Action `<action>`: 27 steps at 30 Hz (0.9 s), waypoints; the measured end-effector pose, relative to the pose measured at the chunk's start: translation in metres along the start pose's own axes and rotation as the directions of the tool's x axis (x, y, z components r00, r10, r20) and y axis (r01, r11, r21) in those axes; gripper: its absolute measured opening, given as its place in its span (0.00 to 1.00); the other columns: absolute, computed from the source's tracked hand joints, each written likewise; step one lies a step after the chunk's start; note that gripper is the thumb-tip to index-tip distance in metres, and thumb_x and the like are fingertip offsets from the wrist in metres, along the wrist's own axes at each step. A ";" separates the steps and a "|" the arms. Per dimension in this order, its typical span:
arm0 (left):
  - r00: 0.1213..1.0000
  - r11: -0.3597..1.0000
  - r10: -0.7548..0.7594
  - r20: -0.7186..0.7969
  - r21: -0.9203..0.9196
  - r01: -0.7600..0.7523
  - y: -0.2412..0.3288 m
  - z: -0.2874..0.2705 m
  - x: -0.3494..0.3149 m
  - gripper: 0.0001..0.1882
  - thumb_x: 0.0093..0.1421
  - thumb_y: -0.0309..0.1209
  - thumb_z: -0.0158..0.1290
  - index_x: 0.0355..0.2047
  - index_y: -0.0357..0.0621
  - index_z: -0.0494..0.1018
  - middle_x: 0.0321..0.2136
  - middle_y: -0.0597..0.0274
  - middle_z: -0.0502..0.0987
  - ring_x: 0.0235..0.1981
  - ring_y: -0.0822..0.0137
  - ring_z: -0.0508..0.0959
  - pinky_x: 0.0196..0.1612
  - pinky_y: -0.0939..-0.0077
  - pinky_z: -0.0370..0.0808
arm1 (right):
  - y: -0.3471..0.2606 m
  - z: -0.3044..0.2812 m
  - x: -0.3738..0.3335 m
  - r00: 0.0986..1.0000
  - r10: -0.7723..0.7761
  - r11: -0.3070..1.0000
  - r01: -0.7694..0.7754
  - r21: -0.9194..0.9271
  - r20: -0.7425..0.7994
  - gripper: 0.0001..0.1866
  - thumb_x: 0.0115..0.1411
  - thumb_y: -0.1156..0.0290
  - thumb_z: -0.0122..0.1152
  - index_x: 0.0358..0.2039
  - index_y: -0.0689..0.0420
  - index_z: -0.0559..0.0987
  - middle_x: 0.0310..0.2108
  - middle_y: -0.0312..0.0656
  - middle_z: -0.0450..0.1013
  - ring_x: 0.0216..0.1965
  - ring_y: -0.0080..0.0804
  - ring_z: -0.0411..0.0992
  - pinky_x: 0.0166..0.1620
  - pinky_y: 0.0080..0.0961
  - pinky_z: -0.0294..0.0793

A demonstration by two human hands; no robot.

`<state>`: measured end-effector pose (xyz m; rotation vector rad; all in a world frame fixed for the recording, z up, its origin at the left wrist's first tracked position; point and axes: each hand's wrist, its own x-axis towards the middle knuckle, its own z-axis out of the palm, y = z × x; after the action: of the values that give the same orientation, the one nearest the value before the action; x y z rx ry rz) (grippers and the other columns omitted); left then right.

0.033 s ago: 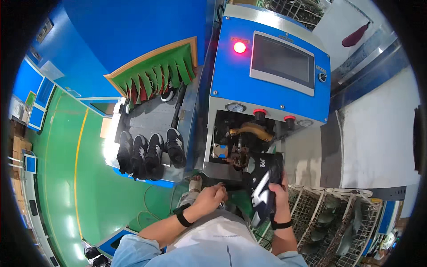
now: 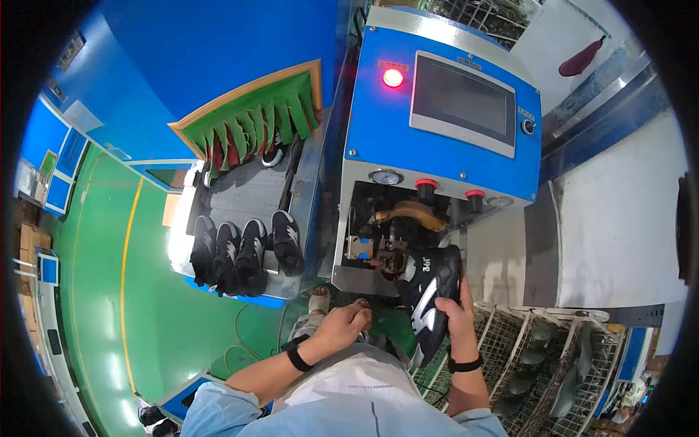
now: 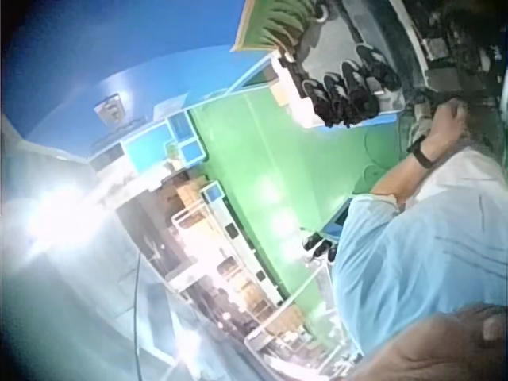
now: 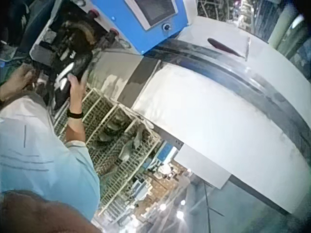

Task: Operating a heel-lasting machine to shape shoes over shoe lasts in a factory setting.

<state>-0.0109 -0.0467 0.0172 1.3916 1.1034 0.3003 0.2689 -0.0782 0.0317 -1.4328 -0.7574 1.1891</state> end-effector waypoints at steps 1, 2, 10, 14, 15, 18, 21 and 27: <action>1.000 1.000 0.006 0.010 -0.006 -0.006 0.002 -0.006 0.000 0.18 0.70 0.37 0.44 0.40 0.32 0.76 0.31 0.47 0.82 0.33 0.52 0.83 0.40 0.64 0.78 | -0.016 0.011 0.005 0.999 -0.051 0.985 0.049 -0.167 -0.007 0.51 0.46 0.77 0.62 0.74 0.61 0.55 0.61 0.46 0.69 0.57 0.33 0.70 0.60 0.27 0.68; 1.000 1.000 -0.016 0.002 0.017 0.016 0.003 -0.011 0.001 0.18 0.70 0.37 0.45 0.42 0.34 0.76 0.32 0.46 0.82 0.34 0.50 0.83 0.40 0.62 0.78 | -0.018 0.011 0.015 0.998 -0.064 0.965 0.067 -0.253 0.021 0.52 0.47 0.80 0.61 0.75 0.60 0.53 0.61 0.46 0.69 0.54 0.32 0.72 0.57 0.26 0.70; 0.995 0.991 -0.045 -0.091 0.119 0.055 -0.032 -0.032 0.018 0.18 0.68 0.40 0.48 0.41 0.36 0.78 0.33 0.40 0.81 0.38 0.39 0.81 0.42 0.54 0.77 | -0.027 0.057 0.075 1.000 0.015 0.585 0.004 -0.811 0.015 0.57 0.48 0.58 0.70 0.76 0.41 0.51 0.60 0.59 0.69 0.40 0.46 0.80 0.41 0.37 0.79; 0.998 0.985 -0.018 -0.054 0.171 0.027 -0.058 -0.034 0.019 0.20 0.67 0.42 0.50 0.41 0.35 0.78 0.33 0.37 0.81 0.39 0.37 0.80 0.42 0.52 0.77 | -0.009 0.089 0.092 0.996 0.089 0.221 0.003 -0.975 0.023 0.54 0.56 0.48 0.66 0.77 0.38 0.46 0.66 0.81 0.51 0.42 0.66 0.79 0.38 0.45 0.81; 0.997 0.980 -0.051 -0.049 0.188 0.060 -0.060 -0.037 0.020 0.20 0.66 0.43 0.50 0.41 0.35 0.78 0.33 0.37 0.81 0.39 0.36 0.80 0.42 0.51 0.77 | -0.002 0.087 0.098 0.998 0.064 0.226 0.012 -0.974 0.027 0.54 0.56 0.48 0.66 0.77 0.38 0.46 0.66 0.81 0.51 0.42 0.66 0.79 0.38 0.45 0.81; 0.997 0.992 -0.032 -0.067 0.123 0.040 -0.053 -0.043 0.021 0.21 0.67 0.44 0.51 0.41 0.35 0.78 0.34 0.36 0.80 0.39 0.36 0.80 0.42 0.50 0.77 | 0.005 0.087 0.112 1.000 0.000 0.200 0.009 -0.980 0.009 0.52 0.59 0.48 0.64 0.76 0.50 0.47 0.65 0.82 0.51 0.43 0.71 0.77 0.38 0.49 0.82; 0.983 0.981 -0.129 -0.132 0.126 0.146 -0.061 -0.053 0.026 0.20 0.66 0.43 0.51 0.42 0.36 0.78 0.35 0.38 0.81 0.41 0.38 0.81 0.44 0.52 0.77 | -0.003 0.110 0.097 0.992 0.059 0.282 -0.127 -0.951 -0.115 0.55 0.56 0.53 0.65 0.76 0.52 0.43 0.61 0.88 0.52 0.54 0.83 0.67 0.50 0.59 0.75; 0.982 0.995 -0.096 -0.161 0.015 0.100 -0.085 -0.063 0.040 0.20 0.67 0.42 0.49 0.42 0.35 0.79 0.34 0.45 0.82 0.39 0.46 0.82 0.45 0.59 0.77 | 0.020 0.103 0.081 0.993 -0.097 0.321 -0.030 -0.947 -0.064 0.56 0.57 0.55 0.68 0.76 0.54 0.42 0.60 0.85 0.51 0.43 0.76 0.73 0.39 0.57 0.78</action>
<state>-0.0736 0.0031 -0.0624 1.3462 1.3071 0.3335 0.1926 0.0251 -0.0012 -2.4095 -1.5617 0.5161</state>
